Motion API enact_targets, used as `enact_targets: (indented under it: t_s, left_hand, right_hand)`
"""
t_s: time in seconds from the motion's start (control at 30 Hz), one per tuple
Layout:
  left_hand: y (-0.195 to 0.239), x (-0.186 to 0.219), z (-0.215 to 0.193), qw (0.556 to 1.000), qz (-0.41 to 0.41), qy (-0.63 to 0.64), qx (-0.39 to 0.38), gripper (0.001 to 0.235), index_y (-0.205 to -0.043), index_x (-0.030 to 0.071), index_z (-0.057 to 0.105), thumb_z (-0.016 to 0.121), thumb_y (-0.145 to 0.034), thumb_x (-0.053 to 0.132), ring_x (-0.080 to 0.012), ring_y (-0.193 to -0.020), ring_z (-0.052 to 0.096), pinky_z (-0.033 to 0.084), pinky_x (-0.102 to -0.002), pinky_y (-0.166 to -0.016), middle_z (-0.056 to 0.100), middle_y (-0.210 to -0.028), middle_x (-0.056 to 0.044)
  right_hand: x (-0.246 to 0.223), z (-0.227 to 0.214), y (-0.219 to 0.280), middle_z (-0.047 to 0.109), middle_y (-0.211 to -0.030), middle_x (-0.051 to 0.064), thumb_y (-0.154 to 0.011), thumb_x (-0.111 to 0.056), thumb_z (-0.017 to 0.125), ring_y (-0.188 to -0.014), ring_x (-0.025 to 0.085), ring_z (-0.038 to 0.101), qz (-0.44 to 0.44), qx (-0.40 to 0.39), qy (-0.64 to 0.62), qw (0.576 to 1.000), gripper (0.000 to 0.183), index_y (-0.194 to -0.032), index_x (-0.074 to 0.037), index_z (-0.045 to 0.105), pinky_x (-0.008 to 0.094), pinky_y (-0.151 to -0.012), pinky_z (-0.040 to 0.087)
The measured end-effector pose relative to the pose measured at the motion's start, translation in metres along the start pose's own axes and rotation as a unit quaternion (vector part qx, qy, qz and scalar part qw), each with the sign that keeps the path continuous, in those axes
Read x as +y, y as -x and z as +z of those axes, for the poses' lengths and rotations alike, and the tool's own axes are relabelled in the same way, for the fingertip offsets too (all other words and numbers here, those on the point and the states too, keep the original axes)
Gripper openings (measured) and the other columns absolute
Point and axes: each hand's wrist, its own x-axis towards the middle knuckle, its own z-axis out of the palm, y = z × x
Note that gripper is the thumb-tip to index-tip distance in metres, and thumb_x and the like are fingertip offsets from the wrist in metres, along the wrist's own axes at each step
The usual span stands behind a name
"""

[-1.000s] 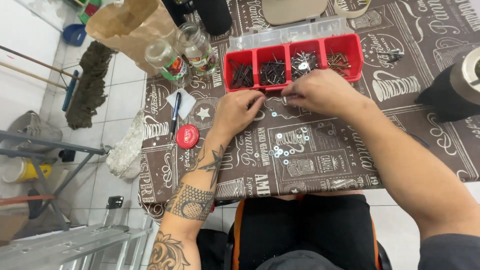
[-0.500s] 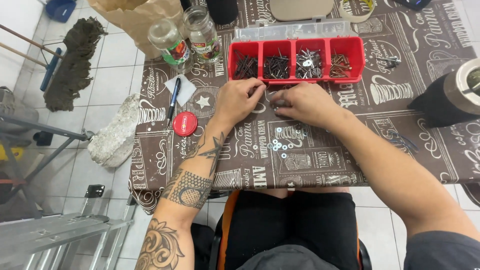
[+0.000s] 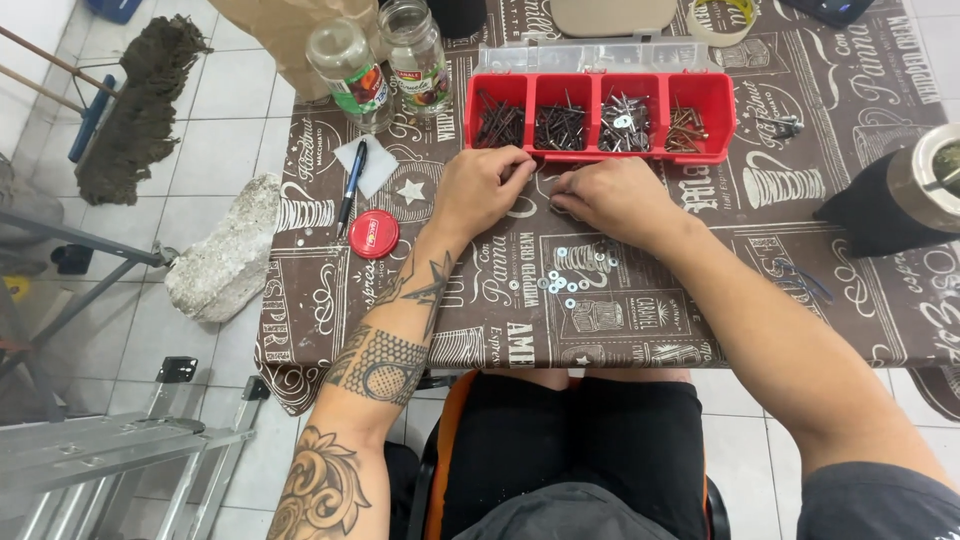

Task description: Assembling small washers onto screws and organizing them into a red plastic tray.

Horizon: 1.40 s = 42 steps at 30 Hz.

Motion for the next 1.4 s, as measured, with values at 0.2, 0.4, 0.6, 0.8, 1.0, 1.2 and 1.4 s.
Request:
enact_targets:
  t_s: [0.2,0.4,0.6,0.8,1.0,1.2,1.4]
  left_hand:
    - [0.001,-0.002,-0.001,1.0,0.01,-0.003,-0.01,0.011,-0.092,0.021,0.074,0.066,-0.095,0.028,-0.0304,-0.066,0.071,0.057,-0.038,-0.062,0.069,-0.064,-0.006]
    - [0.001,-0.006,-0.007,0.998,0.059,-0.026,-0.009,0.018,-0.098,0.014,0.079,0.065,-0.098,0.025,-0.0136,-0.056,0.067,0.055,-0.032,-0.057,0.076,-0.072,0.002]
    - [0.001,-0.001,-0.007,1.0,0.002,0.004,-0.012,0.017,-0.09,0.019,0.073,0.065,-0.096,0.032,-0.0283,-0.068,0.072,0.057,-0.037,-0.063,0.072,-0.066,-0.004]
    - [0.003,0.009,-0.01,0.999,0.007,0.008,-0.052,0.023,-0.088,0.018,0.071,0.062,-0.099,0.035,-0.0329,-0.073,0.071,0.057,-0.042,-0.064,0.072,-0.07,-0.009]
    - [0.001,0.014,0.002,0.976,-0.017,0.206,-0.075,0.031,-0.088,0.026,0.076,0.056,-0.102,0.045,-0.0083,-0.052,0.051,0.047,-0.026,-0.058,0.053,-0.048,0.0]
    - [-0.004,-0.008,-0.012,0.891,-0.05,0.44,-0.098,0.069,-0.123,0.009,0.074,0.022,-0.109,0.052,-0.0001,-0.042,0.028,0.026,-0.015,-0.046,0.024,-0.044,0.009]
    - [0.002,-0.016,-0.002,0.829,-0.03,0.543,-0.131,0.077,-0.129,-0.003,0.066,0.018,-0.11,0.054,-0.0012,-0.037,0.025,0.021,-0.017,-0.041,0.023,-0.044,0.008]
  right_hand:
    - [0.021,0.003,0.007,0.076,-0.077,0.004,-0.102,-0.035,0.063,-0.082,0.027,0.075,0.052,0.085,0.007,0.995,0.022,-0.106,-0.017,0.076,0.041,-0.072,0.057]
    - [0.066,-0.002,0.014,0.065,-0.06,-0.002,-0.108,-0.027,0.073,-0.055,0.011,0.057,0.159,0.17,-0.031,0.972,0.014,-0.105,-0.016,0.082,0.033,-0.052,0.045]
    - [0.08,0.012,0.014,0.071,-0.072,-0.006,-0.102,-0.036,0.072,-0.077,0.022,0.072,0.179,0.166,-0.048,0.969,0.016,-0.114,-0.027,0.079,0.035,-0.071,0.056]
    - [0.009,-0.067,0.024,0.072,-0.066,0.01,-0.083,-0.014,0.079,-0.07,0.032,0.071,0.115,0.04,-0.226,0.966,0.023,-0.105,-0.011,0.081,0.041,-0.068,0.054]
    - [0.008,-0.043,0.017,0.061,-0.05,0.01,-0.085,-0.009,0.076,-0.047,0.021,0.054,0.071,-0.002,-0.336,0.939,0.031,-0.116,-0.007,0.079,0.032,-0.051,0.043]
    - [0.035,-0.047,0.022,0.044,-0.044,-0.002,-0.082,-0.016,0.067,-0.041,0.005,0.036,0.014,-0.007,-0.543,0.84,0.051,-0.132,-0.003,0.066,0.019,-0.045,0.028]
    - [0.037,-0.043,0.019,0.045,-0.04,-0.002,-0.08,-0.024,0.067,-0.034,0.005,0.03,-0.033,-0.042,-0.567,0.822,0.064,-0.138,0.002,0.06,0.022,-0.038,0.024]
